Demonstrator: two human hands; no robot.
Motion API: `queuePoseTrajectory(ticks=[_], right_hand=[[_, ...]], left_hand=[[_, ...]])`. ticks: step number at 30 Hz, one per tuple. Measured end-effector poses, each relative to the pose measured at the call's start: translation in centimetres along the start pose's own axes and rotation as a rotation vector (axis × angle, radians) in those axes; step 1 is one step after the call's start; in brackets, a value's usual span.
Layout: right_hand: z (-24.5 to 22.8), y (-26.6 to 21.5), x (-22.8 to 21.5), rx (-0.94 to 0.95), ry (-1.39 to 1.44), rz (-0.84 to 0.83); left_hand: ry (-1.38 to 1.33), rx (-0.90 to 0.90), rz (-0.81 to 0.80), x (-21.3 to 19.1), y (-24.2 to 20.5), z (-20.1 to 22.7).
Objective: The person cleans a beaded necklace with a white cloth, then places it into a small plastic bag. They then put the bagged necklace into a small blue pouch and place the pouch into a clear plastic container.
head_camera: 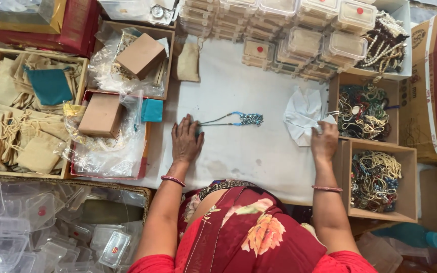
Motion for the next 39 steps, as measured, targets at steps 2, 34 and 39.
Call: queuePoseTrajectory(ticks=[2, 34, 39], right_hand=[[-1.9, -0.8, 0.5, -0.323, -0.178, 0.088], [-12.5, -6.8, 5.5, -0.434, 0.365, 0.054], [-22.5, -9.0, 3.3, -0.685, 0.546, -0.269]], left_hand=[[0.021, 0.016, 0.054, -0.9, 0.2, 0.2], [0.062, 0.142, 0.078, -1.0, 2.0, 5.0], [-0.392, 0.211, 0.026, -6.5, 5.0, 11.4]])
Point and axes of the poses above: each hand's wrist, its own y-axis towards the middle knuckle, its own x-axis out of the palm, z = x × y, the point moved 6 cm from there along y, towards the middle knuckle, and after that the axes turned 15 degrees about y, right-handed, at the moved point
